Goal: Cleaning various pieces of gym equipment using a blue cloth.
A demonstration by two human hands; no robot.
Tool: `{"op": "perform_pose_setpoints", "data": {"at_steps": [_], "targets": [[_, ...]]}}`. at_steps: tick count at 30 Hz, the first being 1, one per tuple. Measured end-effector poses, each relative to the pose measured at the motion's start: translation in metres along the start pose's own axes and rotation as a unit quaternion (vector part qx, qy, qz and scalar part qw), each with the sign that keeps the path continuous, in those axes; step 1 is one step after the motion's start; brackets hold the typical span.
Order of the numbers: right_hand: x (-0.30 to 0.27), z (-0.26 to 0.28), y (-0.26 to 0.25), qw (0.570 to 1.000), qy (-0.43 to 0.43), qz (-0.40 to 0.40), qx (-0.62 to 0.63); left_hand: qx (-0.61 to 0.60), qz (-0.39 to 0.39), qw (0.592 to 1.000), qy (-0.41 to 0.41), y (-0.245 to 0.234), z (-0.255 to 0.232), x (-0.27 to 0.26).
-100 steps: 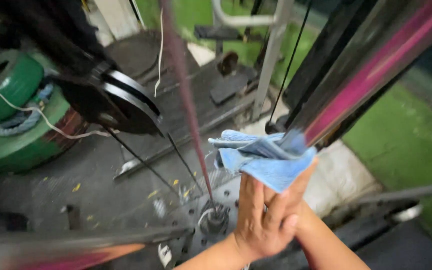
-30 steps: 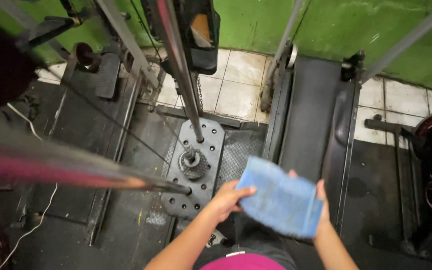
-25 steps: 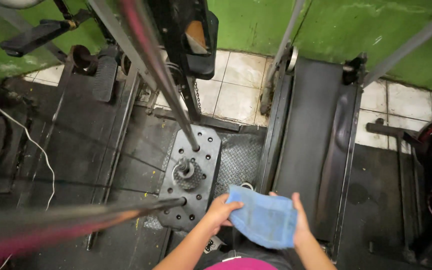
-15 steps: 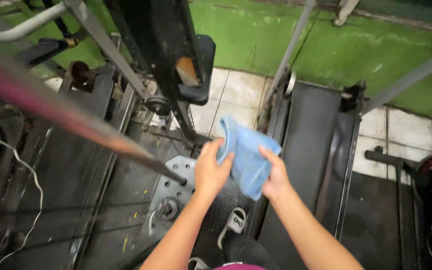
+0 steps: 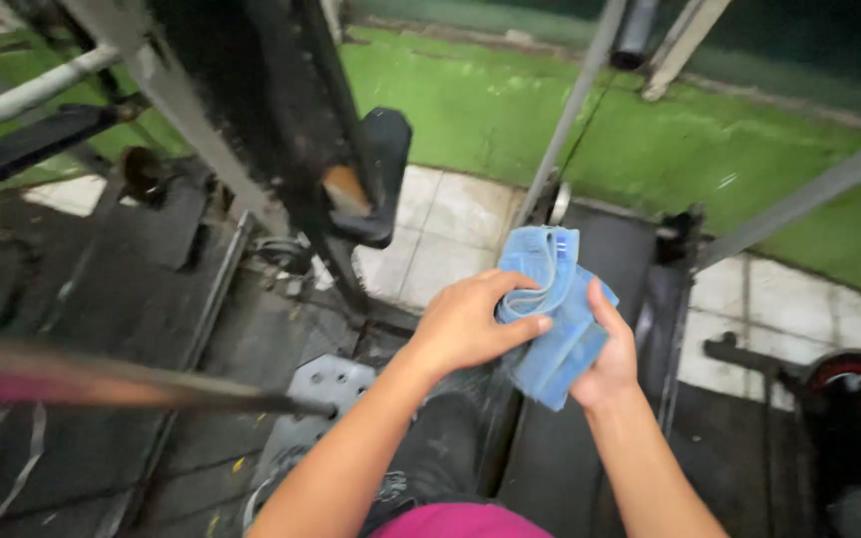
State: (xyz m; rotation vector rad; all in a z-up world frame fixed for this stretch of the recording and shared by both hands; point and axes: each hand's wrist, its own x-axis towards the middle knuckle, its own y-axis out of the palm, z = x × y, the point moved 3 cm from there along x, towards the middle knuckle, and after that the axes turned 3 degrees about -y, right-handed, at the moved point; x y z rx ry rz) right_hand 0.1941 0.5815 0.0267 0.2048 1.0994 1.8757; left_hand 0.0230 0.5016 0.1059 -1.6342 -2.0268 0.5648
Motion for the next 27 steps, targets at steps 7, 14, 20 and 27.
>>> {"op": "perform_pose_setpoints", "data": {"at_steps": [7, 14, 20, 27], "targets": [[0.009, 0.068, 0.053, 0.995, -0.079, 0.004, -0.067, 0.078, 0.096, 0.984, 0.126, -0.036, -0.043, 0.088], [0.146, 0.040, 0.101, 0.994, 0.019, 0.049, -0.094, -0.007, 0.114, 0.989, 0.095, -0.108, 0.037, 0.175], [0.280, 0.025, 0.118, 0.979, 0.045, 0.049, -0.191, -0.053, 0.124, 0.991, 0.021, -0.146, 0.084, 0.240], [0.361, 0.088, 0.193, 0.940, -0.085, 0.097, -0.315, -0.080, -0.106, 0.990, 0.041, -0.165, 0.087, 0.274]]}}
